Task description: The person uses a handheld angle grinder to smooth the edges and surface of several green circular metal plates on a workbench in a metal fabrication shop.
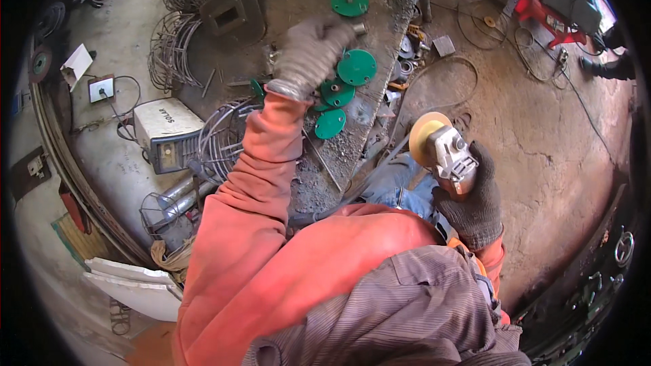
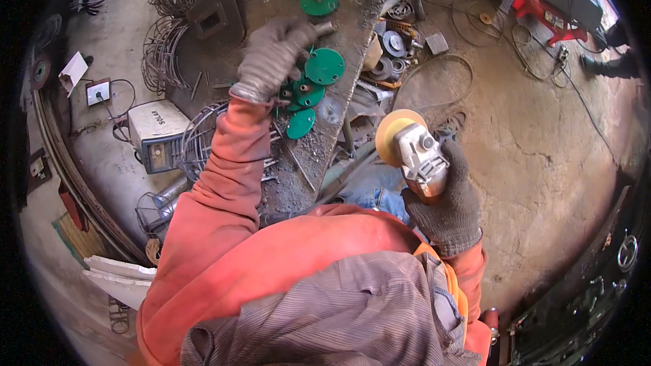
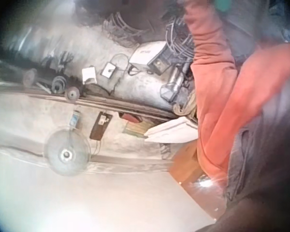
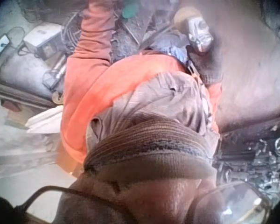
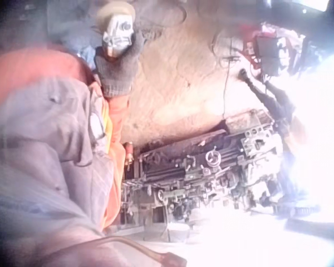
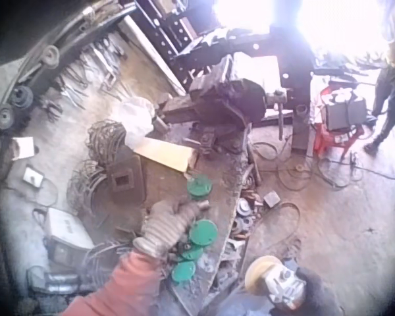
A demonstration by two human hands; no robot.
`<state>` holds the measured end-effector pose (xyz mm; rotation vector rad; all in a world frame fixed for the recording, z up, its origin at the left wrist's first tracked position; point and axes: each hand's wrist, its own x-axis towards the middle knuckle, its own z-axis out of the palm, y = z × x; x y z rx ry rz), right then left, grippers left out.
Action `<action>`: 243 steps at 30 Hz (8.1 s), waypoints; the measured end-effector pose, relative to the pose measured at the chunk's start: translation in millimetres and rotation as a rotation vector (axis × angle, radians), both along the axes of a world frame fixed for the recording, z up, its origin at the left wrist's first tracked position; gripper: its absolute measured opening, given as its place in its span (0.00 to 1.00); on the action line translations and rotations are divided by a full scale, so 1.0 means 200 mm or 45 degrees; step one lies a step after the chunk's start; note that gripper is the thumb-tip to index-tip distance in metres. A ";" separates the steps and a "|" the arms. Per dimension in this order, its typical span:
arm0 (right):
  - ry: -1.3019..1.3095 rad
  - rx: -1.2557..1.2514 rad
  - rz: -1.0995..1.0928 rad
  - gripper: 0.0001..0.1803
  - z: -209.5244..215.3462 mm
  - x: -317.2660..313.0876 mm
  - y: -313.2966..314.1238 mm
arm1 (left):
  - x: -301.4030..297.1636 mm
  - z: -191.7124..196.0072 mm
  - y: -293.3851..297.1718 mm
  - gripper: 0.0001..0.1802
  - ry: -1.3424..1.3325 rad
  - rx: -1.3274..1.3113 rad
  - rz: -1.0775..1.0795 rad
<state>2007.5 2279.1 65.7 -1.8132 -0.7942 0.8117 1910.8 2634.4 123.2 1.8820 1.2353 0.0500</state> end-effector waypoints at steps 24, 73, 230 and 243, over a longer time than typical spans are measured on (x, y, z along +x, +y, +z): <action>0.025 -0.047 0.107 0.51 0.02 -0.02 0.08 | -0.08 -0.15 -0.28 0.20 0.222 -0.362 -0.300; -0.002 -0.088 0.187 0.53 -0.03 0.01 0.15 | -0.12 -0.23 -0.29 0.20 0.079 -0.301 -0.365; -0.100 -0.066 0.187 0.52 0.01 0.00 0.11 | -0.22 -0.22 -0.31 0.14 -0.213 -0.342 -0.376; -0.055 -0.047 0.217 0.49 0.03 0.01 0.14 | -0.21 -0.24 -0.27 0.14 -0.188 -0.454 -0.429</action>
